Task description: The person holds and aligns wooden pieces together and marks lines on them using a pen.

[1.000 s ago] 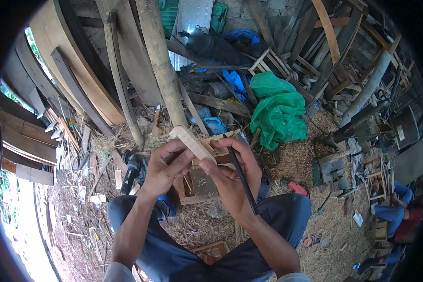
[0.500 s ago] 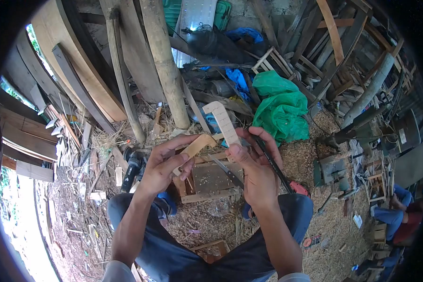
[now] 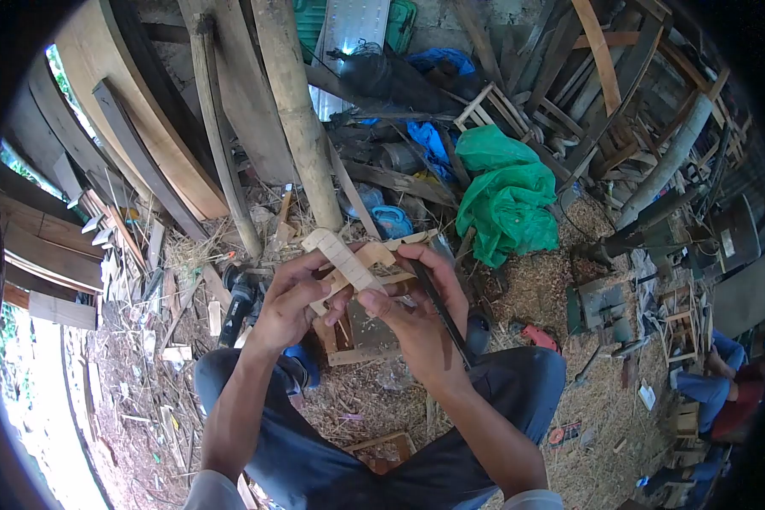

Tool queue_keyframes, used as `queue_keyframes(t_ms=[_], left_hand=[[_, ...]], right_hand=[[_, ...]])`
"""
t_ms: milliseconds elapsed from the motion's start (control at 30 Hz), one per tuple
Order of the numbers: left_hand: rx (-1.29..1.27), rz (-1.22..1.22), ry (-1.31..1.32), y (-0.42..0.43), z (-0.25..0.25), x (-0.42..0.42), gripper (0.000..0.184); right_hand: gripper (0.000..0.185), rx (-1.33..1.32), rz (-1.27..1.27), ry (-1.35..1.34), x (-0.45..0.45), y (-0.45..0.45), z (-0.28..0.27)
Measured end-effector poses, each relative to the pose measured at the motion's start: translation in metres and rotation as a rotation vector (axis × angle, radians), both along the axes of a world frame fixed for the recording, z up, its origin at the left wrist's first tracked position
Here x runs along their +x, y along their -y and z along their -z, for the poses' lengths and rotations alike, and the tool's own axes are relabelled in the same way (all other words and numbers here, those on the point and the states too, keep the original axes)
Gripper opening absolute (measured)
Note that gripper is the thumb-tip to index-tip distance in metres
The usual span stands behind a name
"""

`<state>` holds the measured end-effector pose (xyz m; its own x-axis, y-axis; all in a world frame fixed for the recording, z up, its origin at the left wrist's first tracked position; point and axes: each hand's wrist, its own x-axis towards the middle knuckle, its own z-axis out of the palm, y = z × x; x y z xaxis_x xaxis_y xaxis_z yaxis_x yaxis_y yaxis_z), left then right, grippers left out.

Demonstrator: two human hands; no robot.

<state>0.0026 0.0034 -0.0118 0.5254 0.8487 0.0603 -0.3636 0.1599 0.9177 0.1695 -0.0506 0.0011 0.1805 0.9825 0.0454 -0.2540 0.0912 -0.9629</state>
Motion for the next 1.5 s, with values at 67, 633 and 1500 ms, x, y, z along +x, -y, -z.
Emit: queue_keyframes(t_ms=[67,633,1500], left_hand=[[0.004,0.004,-0.005,0.000,-0.002,0.001,0.033],[0.059,-0.106,-0.217,0.005,-0.011,0.005,0.024],[0.024,-0.120,-0.192,0.006,-0.013,0.006,0.023]], right_hand=[[0.053,0.003,0.002,0.010,-0.001,0.001,-0.001],[0.049,0.111,0.036,0.041,-0.005,0.005,-0.005],[0.050,0.117,0.027,0.047,-0.006,0.004,-0.006]])
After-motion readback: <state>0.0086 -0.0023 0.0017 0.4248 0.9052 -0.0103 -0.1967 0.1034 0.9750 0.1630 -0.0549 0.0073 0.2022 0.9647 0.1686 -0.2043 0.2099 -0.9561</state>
